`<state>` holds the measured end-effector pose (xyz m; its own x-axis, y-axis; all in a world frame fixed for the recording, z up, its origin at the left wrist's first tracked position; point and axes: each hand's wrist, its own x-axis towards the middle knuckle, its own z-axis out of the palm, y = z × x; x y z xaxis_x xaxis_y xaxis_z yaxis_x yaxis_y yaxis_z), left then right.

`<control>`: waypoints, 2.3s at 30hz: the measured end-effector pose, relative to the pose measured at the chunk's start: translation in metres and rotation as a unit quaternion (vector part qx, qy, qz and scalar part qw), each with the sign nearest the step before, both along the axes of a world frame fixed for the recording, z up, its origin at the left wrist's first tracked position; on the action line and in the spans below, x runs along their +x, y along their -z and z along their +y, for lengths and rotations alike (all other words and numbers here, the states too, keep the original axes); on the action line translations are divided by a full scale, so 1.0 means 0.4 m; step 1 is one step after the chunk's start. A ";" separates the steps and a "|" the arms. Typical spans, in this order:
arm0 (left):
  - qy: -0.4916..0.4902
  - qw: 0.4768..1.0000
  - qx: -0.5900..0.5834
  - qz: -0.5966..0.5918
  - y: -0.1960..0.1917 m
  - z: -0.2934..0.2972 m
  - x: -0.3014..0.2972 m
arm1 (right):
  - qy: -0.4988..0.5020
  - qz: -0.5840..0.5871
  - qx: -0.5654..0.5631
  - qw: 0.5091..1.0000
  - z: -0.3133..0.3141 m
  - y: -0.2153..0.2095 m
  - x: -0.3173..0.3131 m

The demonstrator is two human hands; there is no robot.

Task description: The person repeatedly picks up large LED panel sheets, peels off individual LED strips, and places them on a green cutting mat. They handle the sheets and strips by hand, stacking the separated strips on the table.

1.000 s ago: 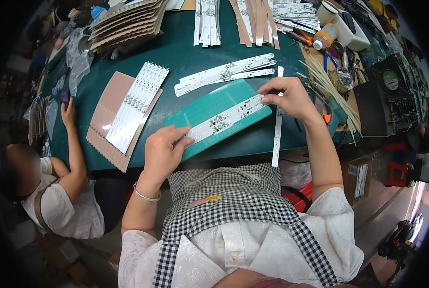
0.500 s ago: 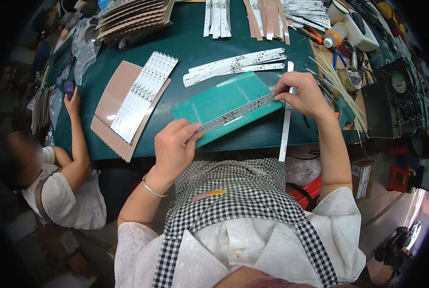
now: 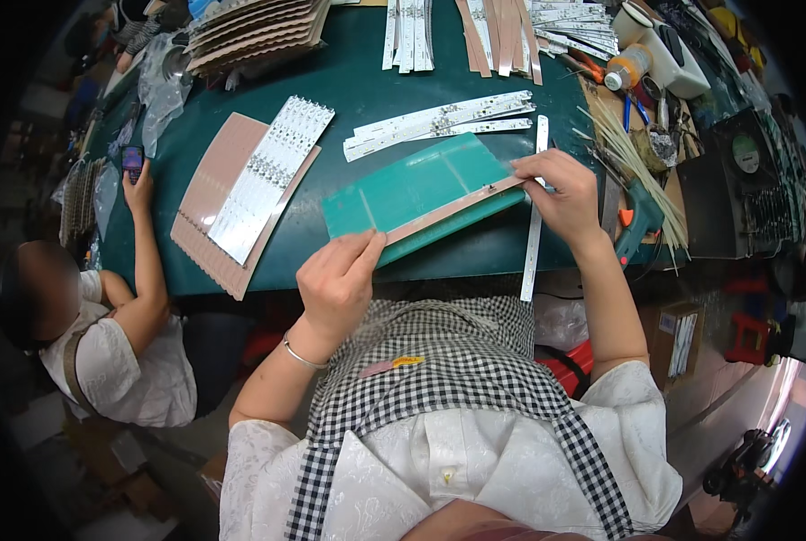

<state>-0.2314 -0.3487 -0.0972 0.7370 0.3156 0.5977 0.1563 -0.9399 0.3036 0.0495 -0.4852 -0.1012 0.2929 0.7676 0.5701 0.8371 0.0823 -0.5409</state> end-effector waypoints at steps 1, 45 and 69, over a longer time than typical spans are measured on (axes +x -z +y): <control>0.000 1.000 -0.005 0.001 -0.002 -0.004 0.001 | 0.018 0.027 -0.010 0.999 -0.006 -0.002 -0.006; -0.453 0.878 -0.105 0.113 0.106 0.206 -0.331 | -0.087 0.014 -0.391 0.916 0.783 0.089 -0.142; 0.007 0.721 -0.678 -0.144 0.004 0.107 -0.035 | -0.051 0.428 -0.241 0.869 0.079 -0.040 0.113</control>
<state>-0.2456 -0.3060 -0.0988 0.6530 0.7471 -0.1238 -0.1037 0.2502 0.9626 0.0945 -0.4538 -0.0854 0.3668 0.9042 -0.2187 0.1128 -0.2766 -0.9543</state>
